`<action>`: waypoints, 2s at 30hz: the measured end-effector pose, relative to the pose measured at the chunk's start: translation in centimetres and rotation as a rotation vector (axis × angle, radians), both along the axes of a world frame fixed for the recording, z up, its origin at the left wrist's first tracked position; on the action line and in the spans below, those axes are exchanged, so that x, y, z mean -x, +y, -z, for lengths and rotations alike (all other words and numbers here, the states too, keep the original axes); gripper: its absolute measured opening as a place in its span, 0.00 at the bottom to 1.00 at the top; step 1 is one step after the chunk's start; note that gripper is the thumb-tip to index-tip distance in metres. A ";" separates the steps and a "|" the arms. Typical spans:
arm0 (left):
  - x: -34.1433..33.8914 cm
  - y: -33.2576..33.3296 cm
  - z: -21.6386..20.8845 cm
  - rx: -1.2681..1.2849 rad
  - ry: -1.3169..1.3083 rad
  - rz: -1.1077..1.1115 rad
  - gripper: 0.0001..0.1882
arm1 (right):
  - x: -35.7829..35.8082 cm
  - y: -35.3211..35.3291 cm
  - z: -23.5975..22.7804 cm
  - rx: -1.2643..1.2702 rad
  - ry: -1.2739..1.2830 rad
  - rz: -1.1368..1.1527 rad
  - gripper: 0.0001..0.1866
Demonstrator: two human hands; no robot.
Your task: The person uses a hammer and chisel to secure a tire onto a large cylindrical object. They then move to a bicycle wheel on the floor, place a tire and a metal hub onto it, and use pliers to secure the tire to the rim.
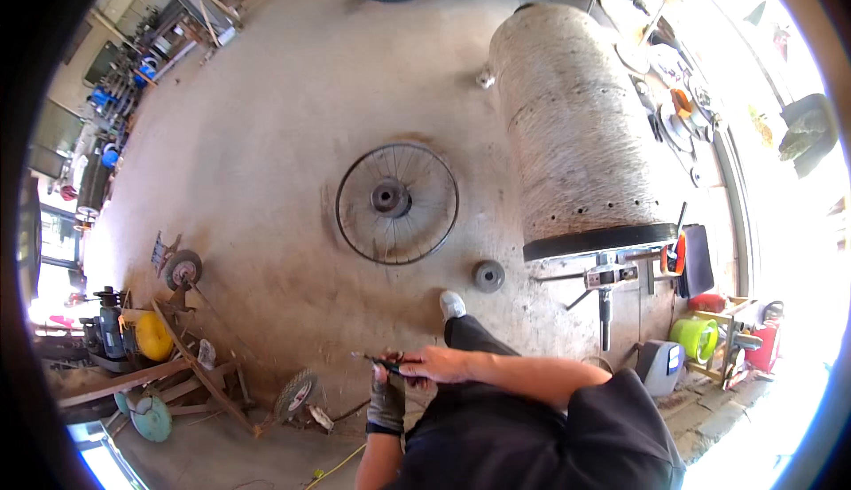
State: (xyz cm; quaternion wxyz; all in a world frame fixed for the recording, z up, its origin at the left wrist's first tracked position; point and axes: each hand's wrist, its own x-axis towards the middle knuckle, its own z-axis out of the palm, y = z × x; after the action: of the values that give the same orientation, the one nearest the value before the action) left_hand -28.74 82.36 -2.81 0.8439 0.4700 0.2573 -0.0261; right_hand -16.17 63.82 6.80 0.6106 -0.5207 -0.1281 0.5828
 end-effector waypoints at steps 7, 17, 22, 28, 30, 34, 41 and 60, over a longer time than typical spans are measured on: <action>-13.4 5.5 4.3 0.197 0.369 -0.030 0.15 | -12.7 10.1 1.5 0.335 -1.071 -0.504 0.14; -28.4 14.2 24.3 0.148 0.580 -0.002 0.12 | -29.1 17.2 24.3 0.901 -0.949 -0.200 0.23; -32.2 18.3 35.6 0.073 0.559 0.024 0.16 | -36.6 22.6 38.8 1.061 -0.811 -0.085 0.35; -40.6 23.8 31.1 -0.038 0.787 0.247 0.17 | -44.9 28.5 49.7 1.157 -1.225 0.202 0.39; -42.8 24.0 30.1 -0.118 0.819 0.297 0.18 | -45.9 29.2 52.7 1.237 -1.192 0.142 0.42; -44.2 23.5 30.5 0.005 0.751 0.153 0.25 | -44.7 28.8 56.2 1.287 -1.192 0.110 0.47; -45.5 23.6 29.5 0.124 0.788 0.247 0.22 | -45.3 28.6 56.9 1.331 -1.197 -0.146 0.54; -40.7 18.9 31.1 0.062 0.704 0.216 0.17 | -46.2 16.1 46.6 0.755 -0.724 -0.062 0.48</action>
State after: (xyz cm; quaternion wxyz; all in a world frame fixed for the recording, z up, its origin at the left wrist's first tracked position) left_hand 11.99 101.23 -33.89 0.7099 0.4308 0.4799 -0.2830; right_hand 30.08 79.97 -39.76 0.2794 -0.8686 -0.1272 0.3889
